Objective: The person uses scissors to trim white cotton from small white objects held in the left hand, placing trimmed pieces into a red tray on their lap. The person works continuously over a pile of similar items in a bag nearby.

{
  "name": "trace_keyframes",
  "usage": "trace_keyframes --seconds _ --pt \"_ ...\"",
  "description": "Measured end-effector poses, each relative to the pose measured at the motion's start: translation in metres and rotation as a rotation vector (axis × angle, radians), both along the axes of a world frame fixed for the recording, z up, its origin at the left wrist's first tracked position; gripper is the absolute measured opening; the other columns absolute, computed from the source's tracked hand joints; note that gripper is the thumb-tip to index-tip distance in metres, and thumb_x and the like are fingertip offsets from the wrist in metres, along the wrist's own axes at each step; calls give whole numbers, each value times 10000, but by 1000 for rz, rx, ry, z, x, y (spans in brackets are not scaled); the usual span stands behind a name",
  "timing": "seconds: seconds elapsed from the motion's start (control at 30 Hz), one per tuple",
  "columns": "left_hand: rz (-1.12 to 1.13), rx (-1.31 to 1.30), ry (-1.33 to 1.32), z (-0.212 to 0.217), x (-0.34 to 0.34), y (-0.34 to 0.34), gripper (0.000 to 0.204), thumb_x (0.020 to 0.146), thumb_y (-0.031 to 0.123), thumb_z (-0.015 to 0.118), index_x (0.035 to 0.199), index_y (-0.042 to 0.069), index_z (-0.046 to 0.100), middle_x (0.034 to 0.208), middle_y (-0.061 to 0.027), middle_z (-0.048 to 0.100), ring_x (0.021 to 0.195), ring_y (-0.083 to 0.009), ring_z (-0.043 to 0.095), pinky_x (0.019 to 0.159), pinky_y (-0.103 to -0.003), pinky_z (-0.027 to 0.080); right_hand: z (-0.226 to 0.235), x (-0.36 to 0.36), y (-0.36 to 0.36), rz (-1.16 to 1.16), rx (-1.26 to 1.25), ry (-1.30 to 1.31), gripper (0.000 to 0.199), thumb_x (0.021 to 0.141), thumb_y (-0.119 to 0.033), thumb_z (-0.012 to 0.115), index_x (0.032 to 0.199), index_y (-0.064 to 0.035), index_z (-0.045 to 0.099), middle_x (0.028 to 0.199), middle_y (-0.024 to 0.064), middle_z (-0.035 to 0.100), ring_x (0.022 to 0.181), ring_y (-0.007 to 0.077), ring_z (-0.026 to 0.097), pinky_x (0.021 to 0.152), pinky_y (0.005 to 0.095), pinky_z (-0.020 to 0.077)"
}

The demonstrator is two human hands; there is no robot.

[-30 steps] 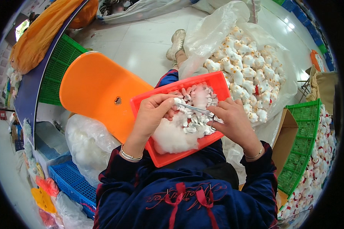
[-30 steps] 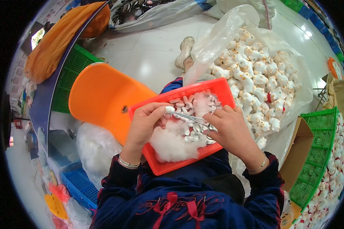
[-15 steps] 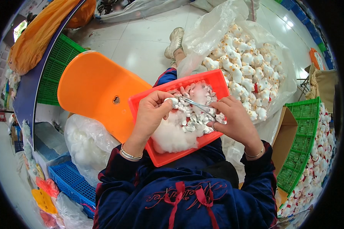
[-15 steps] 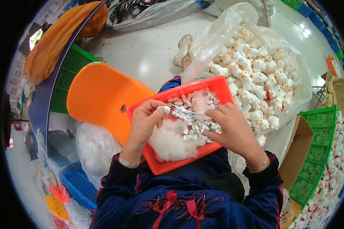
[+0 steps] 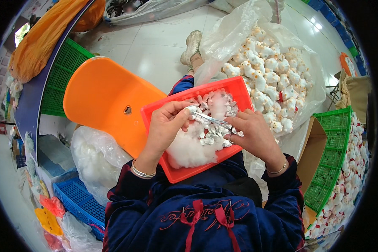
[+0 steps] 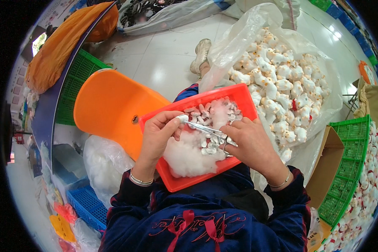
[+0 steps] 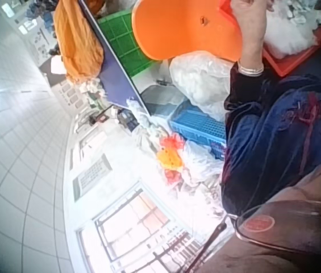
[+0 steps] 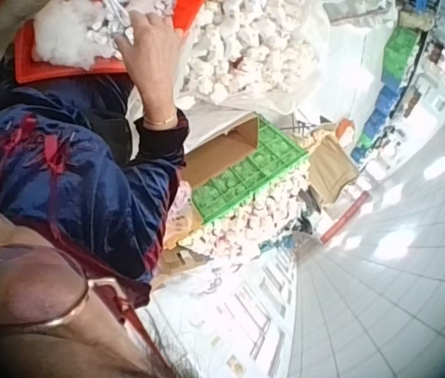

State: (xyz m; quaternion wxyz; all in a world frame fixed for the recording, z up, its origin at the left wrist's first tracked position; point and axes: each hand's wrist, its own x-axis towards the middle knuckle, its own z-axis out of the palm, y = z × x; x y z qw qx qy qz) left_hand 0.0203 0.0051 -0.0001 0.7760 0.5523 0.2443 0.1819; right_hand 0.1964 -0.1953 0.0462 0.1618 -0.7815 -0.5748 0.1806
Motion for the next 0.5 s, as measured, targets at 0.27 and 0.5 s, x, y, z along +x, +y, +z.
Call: trace_keyframes --seconds 0.27,0.5 --pt "-44 0 42 -11 2 0 185 1018 87 647 1153 -27 700 875 -36 699 673 -66 591 614 -216 496 -14 -8 4 -4 -23 179 374 805 -283 816 1111 -92 717 931 107 680 900 340 649 826 448 486" --pt "12 -24 67 -11 -4 4 165 1013 41 614 1138 -28 695 857 -35 683 642 -64 563 578 -211 469 0 5 -1 -8 78 97 427 780 -272 836 1136 -77 702 1022 116 675 1042 317 613 867 437 491"
